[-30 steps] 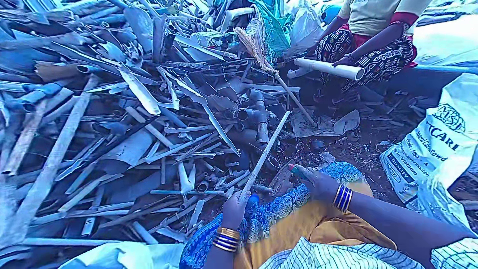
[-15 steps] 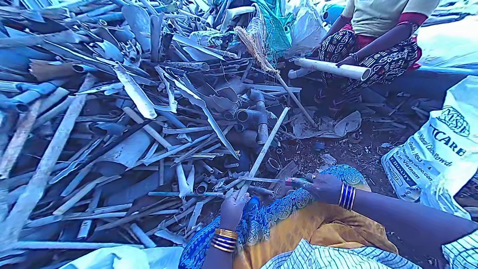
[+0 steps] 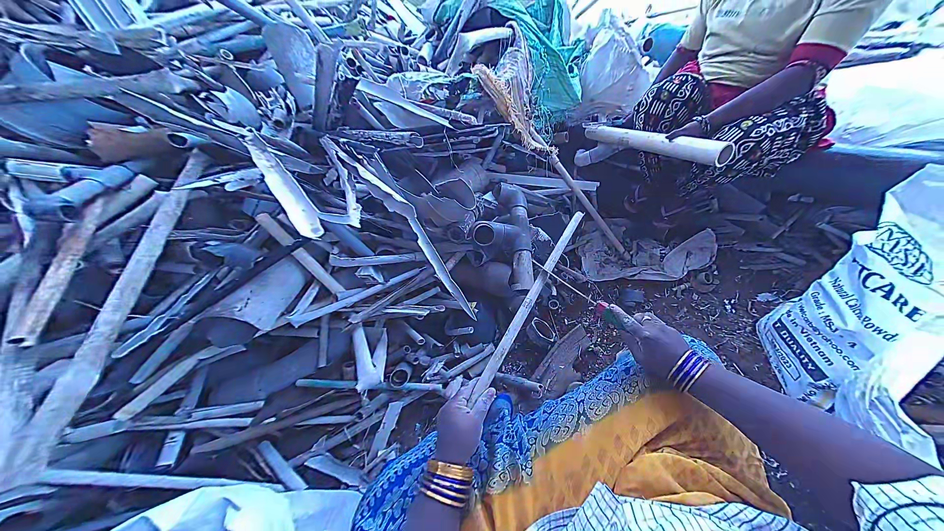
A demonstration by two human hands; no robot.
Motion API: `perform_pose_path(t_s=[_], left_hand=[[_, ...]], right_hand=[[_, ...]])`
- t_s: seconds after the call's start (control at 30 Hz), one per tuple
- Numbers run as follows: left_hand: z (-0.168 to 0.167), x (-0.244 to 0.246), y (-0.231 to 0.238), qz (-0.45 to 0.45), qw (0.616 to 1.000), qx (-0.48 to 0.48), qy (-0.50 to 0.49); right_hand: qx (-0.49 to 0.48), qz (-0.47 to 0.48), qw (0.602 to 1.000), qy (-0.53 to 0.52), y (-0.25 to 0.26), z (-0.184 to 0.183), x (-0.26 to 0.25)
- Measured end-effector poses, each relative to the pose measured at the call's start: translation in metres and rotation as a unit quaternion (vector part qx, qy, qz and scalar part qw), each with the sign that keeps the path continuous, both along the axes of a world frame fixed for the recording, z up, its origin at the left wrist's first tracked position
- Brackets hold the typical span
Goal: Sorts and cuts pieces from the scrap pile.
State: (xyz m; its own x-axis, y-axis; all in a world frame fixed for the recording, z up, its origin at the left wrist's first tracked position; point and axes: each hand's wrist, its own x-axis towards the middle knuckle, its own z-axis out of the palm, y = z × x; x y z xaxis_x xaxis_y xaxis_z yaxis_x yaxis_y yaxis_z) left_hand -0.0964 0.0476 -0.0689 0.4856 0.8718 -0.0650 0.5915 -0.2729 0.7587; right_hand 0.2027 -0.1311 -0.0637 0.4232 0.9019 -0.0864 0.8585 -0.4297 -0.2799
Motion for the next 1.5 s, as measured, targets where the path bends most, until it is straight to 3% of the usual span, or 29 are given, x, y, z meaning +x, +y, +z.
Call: perform_pose_path(t_s=[0.1, 0.13, 0.23, 0.27, 0.4, 0.5, 0.53, 0.63, 0.77, 0.8, 0.9, 0.93, 1.0, 1.07, 1.13, 1.17, 1.23, 1.3, 1.33, 1.4, 1.5], left_hand=[[-0.002, -0.001, 0.000, 0.006, 1.000, 0.018, -0.001], [-0.004, -0.002, 0.000, 0.009, 0.999, 0.038, -0.001], [-0.005, -0.004, -0.003, 0.012, 0.996, 0.093, 0.000], [-0.006, -0.004, -0.004, 0.014, 0.994, 0.106, 0.008], [-0.004, -0.006, -0.004, 0.020, 0.985, 0.165, 0.044], [-0.002, -0.006, -0.010, 0.013, 0.980, 0.191, 0.061], [-0.006, -0.006, -0.011, 0.013, 0.975, 0.213, 0.055], [-0.010, -0.008, -0.009, 0.015, 0.973, 0.227, 0.037], [-0.008, -0.007, -0.013, 0.018, 0.975, 0.217, 0.035], [-0.009, -0.007, -0.014, 0.018, 0.974, 0.223, 0.032], [-0.012, -0.009, -0.013, 0.027, 0.958, 0.285, 0.030], [-0.013, -0.010, -0.012, 0.031, 0.950, 0.308, 0.029], [-0.017, -0.011, -0.013, 0.032, 0.931, 0.363, 0.021], [-0.022, -0.011, -0.012, 0.025, 0.910, 0.413, 0.010], [-0.026, -0.012, -0.012, 0.015, 0.895, 0.446, 0.004], [-0.027, -0.012, -0.012, 0.014, 0.890, 0.455, 0.005], [-0.026, -0.013, -0.011, 0.023, 0.885, 0.465, 0.015], [-0.026, -0.013, -0.010, 0.037, 0.878, 0.477, 0.025], [-0.026, -0.014, -0.009, 0.040, 0.873, 0.486, 0.026], [-0.026, -0.015, -0.009, 0.043, 0.860, 0.508, 0.022], [-0.028, -0.016, -0.010, 0.039, 0.851, 0.524, 0.014]], right_hand=[[-0.039, 0.152, 0.987, -0.032, -0.007, 0.008, -0.015], [-0.037, 0.148, 0.988, -0.037, -0.007, 0.007, -0.013], [0.018, -0.002, 1.000, -0.020, -0.003, -0.003, -0.001], [0.026, -0.008, 0.999, -0.018, -0.004, -0.005, -0.004], [0.013, 0.126, 0.990, -0.060, -0.013, -0.013, -0.021], [0.055, 0.011, 0.998, -0.036, -0.011, -0.013, -0.016], [0.051, 0.016, 0.998, -0.035, -0.012, -0.009, -0.018], [0.012, 0.129, 0.989, -0.064, -0.014, -0.002, -0.025], [0.008, -0.008, 1.000, -0.027, -0.004, 0.004, -0.014], [0.001, -0.001, 1.000, -0.024, -0.004, 0.006, -0.017], [0.034, 0.160, 0.982, -0.098, -0.009, 0.002, -0.029], [0.052, 0.163, 0.979, -0.108, -0.008, 0.003, -0.024], [0.107, 0.050, 0.987, -0.112, -0.001, 0.003, 0.003], [0.061, -0.125, 0.990, -0.033, 0.010, 0.022, 0.030], [0.042, -0.177, 0.983, 0.008, 0.016, 0.029, 0.036], [0.041, -0.154, 0.987, 0.010, 0.014, 0.025, 0.025], [0.052, -0.017, 0.998, -0.036, 0.001, 0.010, -0.010], [0.029, 0.130, 0.988, -0.079, -0.010, 0.004, -0.032], [0.028, 0.158, 0.982, -0.095, -0.012, 0.003, -0.030], [0.090, 0.094, 0.982, -0.135, -0.009, 0.000, 0.000], [0.024, -0.191, 0.981, -0.012, 0.007, 0.025, 0.047]])
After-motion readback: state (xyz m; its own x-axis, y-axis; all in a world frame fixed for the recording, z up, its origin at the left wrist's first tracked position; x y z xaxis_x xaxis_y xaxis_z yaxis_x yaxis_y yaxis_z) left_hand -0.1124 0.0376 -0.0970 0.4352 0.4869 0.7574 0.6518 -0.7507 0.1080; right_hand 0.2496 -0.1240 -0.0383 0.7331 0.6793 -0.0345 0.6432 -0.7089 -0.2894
